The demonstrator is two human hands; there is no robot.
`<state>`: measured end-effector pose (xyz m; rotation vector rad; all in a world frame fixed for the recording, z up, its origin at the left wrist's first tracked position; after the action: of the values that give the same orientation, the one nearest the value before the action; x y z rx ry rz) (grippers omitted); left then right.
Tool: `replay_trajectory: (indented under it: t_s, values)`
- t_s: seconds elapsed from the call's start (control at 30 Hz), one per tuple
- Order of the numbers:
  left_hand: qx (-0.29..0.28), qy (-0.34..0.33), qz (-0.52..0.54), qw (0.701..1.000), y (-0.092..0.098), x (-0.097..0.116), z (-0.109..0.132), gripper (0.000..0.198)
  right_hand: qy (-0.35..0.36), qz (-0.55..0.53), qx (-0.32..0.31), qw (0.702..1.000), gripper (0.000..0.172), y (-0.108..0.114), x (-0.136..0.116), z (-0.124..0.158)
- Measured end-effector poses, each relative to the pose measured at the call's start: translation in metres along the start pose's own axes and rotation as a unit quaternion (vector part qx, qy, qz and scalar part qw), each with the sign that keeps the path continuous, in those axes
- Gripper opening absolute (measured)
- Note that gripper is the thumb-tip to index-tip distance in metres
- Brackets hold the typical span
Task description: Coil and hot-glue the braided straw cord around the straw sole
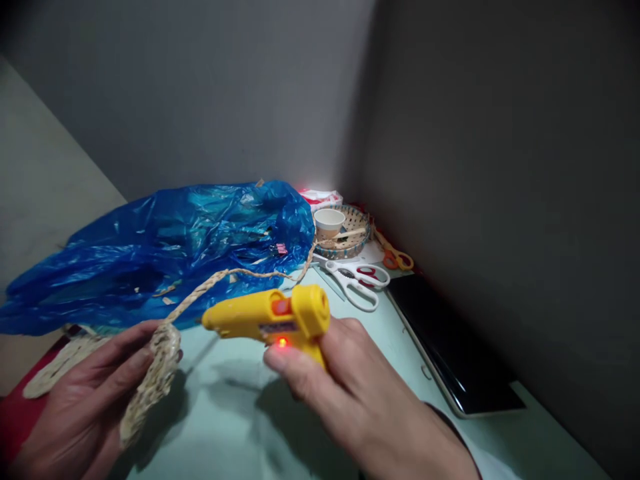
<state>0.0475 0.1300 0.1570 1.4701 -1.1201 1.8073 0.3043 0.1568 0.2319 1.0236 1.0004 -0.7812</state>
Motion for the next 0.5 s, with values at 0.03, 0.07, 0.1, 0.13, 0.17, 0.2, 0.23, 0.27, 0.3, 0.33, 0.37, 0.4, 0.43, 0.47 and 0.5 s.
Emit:
replay_trajectory:
  t_s: [0.03, 0.07, 0.1, 0.13, 0.17, 0.2, 0.23, 0.27, 0.3, 0.33, 0.37, 0.4, 0.43, 0.47, 0.5]
  values:
    - [-0.004, -0.010, -0.002, 1.000, 0.001, 0.001, -0.002, 0.048, -0.061, -0.015, -0.048, 0.997, 0.049, -0.007, 0.012, -0.005]
    - [-0.009, -0.024, -0.009, 1.000, 0.002, 0.003, -0.004, 0.046, -0.117, -0.027, -0.100, 0.988, 0.055, -0.015, 0.024, -0.008]
    - [-0.014, -0.044, -0.026, 0.999, 0.004, 0.006, -0.007, 0.044, -0.160, -0.035, -0.152, 0.975, 0.060, -0.025, 0.035, -0.010]
    - [-0.021, -0.071, -0.054, 0.996, 0.006, 0.011, -0.009, 0.041, -0.183, -0.035, -0.187, 0.965, 0.062, -0.033, 0.043, -0.012]
    - [-0.031, -0.103, -0.093, 0.990, 0.008, 0.017, -0.012, 0.037, -0.192, -0.028, -0.207, 0.959, 0.062, -0.039, 0.049, -0.016]
    - [-0.042, -0.137, -0.141, 0.980, 0.010, 0.023, -0.013, 0.034, -0.193, -0.014, -0.244, 0.950, 0.063, -0.048, 0.054, -0.017]
    - [-0.054, -0.171, -0.189, 0.966, 0.011, 0.029, -0.014, 0.031, -0.193, 0.005, -0.261, 0.946, 0.063, -0.055, 0.060, -0.019]
    - [-0.068, -0.201, -0.229, 0.950, 0.011, 0.034, -0.013, 0.030, -0.191, 0.043, -0.275, 0.941, 0.064, -0.061, 0.065, -0.021]
    - [-0.086, -0.223, -0.259, 0.936, 0.010, 0.038, -0.011, 0.028, -0.184, 0.090, -0.283, 0.937, 0.065, -0.065, 0.070, -0.022]
    - [-0.099, -0.240, -0.278, 0.925, 0.008, 0.040, -0.008, 0.027, -0.176, 0.128, -0.270, 0.938, 0.064, -0.065, 0.073, -0.024]
    - [-0.106, -0.252, -0.286, 0.918, 0.007, 0.042, -0.005, 0.025, -0.165, 0.165, -0.247, 0.940, 0.063, -0.063, 0.074, -0.026]
    - [-0.107, -0.260, -0.287, 0.916, 0.005, 0.043, -0.002, 0.023, -0.152, 0.195, -0.214, 0.945, 0.061, -0.057, 0.073, -0.028]
    - [-0.107, -0.264, -0.285, 0.915, 0.004, 0.044, 0.002, 0.021, -0.139, 0.218, -0.175, 0.950, 0.059, -0.050, 0.069, -0.029]
    - [-0.104, -0.266, -0.282, 0.916, 0.002, 0.044, 0.006, 0.020, -0.125, 0.240, -0.138, 0.953, 0.057, -0.042, 0.064, -0.030]
    - [-0.103, -0.268, -0.281, 0.916, 0.000, 0.044, 0.009, 0.019, -0.112, 0.256, -0.106, 0.954, 0.055, -0.035, 0.058, -0.029]
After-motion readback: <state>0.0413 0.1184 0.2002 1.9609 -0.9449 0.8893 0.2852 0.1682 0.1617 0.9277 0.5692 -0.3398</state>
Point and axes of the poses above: each hand's wrist, its own z-axis away from the middle knuckle, its own y-axis out of the back of the hand, x = y × z, the point moved 9 cm from there along -z, towards the middle knuckle, and after that the axes turned 15 degrees about -y, right-handed, at the moved point
